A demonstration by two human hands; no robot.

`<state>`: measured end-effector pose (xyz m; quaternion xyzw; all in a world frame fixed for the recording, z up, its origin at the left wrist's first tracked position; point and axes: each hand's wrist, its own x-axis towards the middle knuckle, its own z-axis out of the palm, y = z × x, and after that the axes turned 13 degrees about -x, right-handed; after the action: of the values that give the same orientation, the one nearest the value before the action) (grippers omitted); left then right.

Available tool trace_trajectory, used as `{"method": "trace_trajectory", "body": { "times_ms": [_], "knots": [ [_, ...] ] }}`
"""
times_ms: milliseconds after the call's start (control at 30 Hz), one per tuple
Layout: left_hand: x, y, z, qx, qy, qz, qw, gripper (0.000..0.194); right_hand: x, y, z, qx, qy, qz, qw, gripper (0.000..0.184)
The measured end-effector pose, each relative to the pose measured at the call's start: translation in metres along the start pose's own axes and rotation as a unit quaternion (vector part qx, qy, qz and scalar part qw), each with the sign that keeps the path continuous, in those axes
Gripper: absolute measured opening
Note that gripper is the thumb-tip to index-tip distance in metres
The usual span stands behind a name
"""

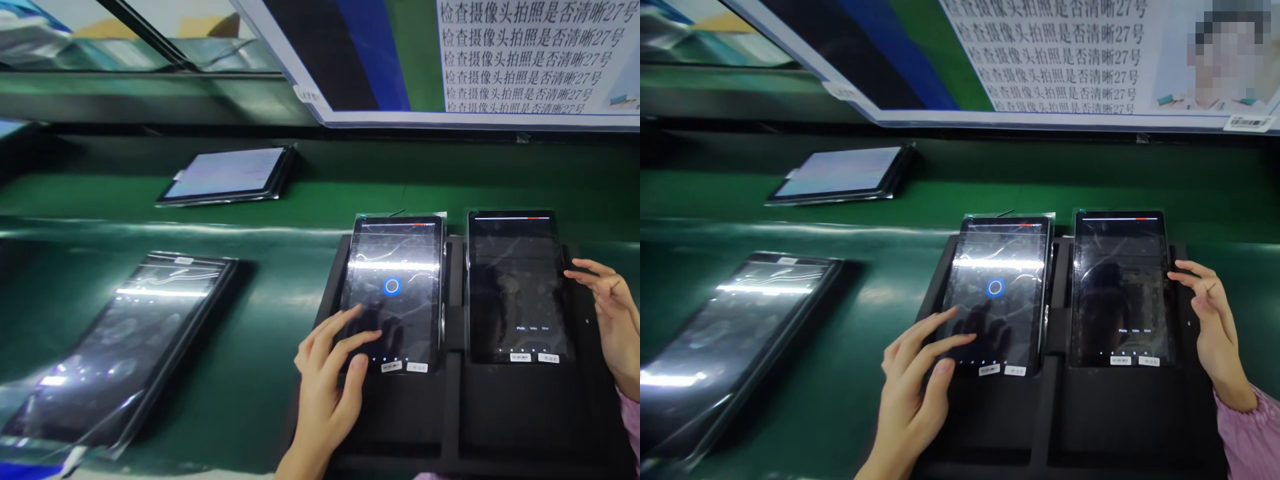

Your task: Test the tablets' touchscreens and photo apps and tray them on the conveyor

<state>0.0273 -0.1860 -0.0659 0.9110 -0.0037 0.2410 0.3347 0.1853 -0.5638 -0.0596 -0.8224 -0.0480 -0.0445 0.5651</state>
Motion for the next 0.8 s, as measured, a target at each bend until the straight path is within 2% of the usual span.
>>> {"method": "trace_trajectory", "body": {
  "times_ms": [300,533,800],
  "knots": [
    [0.0009,0.0006,0.0001,-0.01,-0.003,-0.01,1.0,0.025,0.0018,-0.0007,0.0005,0.042,-0.004,-0.017,0.999,0.015],
    [0.0008,-0.0004,-0.0012,-0.014,0.006,-0.019,1.0,0.026,0.002,0.0001,-0.0004,0.062,-0.004,-0.002,0.998,0.013],
    [0.0019,0.0014,0.0003,-0.028,0.023,-0.031,0.999,0.026,0.0033,0.0065,-0.0026,0.037,-0.013,-0.024,0.999,0.016]
  ]
}}
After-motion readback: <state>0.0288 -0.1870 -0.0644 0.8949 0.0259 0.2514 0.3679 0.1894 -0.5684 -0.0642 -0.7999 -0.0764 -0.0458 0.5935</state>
